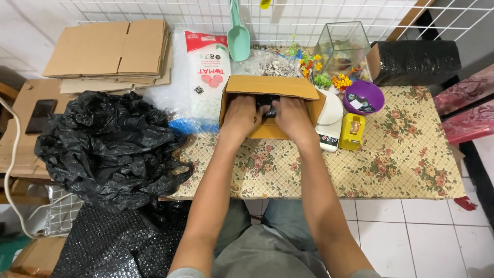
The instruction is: Assembling a small cardboard box and packing a black item inside at a packing station.
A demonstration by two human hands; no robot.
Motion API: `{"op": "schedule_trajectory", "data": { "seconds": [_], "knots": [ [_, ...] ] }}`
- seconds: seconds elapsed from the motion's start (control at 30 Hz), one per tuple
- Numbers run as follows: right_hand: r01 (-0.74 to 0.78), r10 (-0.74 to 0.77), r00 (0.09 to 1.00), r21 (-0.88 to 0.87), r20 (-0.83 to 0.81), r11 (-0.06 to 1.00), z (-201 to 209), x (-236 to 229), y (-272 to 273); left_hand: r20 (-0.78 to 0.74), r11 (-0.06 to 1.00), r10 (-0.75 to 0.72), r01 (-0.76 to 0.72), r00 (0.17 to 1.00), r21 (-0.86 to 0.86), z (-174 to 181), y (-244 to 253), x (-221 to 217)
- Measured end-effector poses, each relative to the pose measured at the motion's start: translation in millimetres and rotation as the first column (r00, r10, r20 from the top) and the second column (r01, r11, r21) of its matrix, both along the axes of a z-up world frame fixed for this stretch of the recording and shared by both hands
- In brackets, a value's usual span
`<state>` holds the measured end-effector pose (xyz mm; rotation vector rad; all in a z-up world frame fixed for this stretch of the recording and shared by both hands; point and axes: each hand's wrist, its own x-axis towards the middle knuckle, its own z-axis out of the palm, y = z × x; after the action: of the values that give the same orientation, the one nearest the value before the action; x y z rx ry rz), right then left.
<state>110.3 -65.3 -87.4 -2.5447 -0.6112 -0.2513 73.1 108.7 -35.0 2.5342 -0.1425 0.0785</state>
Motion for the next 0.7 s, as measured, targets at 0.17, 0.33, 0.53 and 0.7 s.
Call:
{"op": "schedule_trajectory", "data": {
  "seconds": [0.17, 0.33, 0.53, 0.7],
  "knots": [
    [-0.011, 0.011, 1.0, -0.012, 0.009, 1.0, -4, 8, -2, -0.05, 0.999, -0.039, 0.038, 0.998, -0.025, 7, 2, 3],
    [0.04, -0.04, 0.999, 0.022, -0.02, 0.999, -1, 8, 2, -0.071, 0.997, -0.037, 0.033, 0.997, -0.067, -18, 1, 16],
    [0.144, -0.148, 0.981, 0.039, 0.128, 0.989, 24, -6, 6, -0.02, 0.998, 0.057, -0.057, 0.998, 0.012, -14, -4, 27],
    [0.047, -0.033, 0.99, -0.097, 0.139, 0.994, 52, -27, 5, 0.227, 0.996, 0.069, -0.081, 0.972, 0.043, -15, -4, 22]
  ]
}}
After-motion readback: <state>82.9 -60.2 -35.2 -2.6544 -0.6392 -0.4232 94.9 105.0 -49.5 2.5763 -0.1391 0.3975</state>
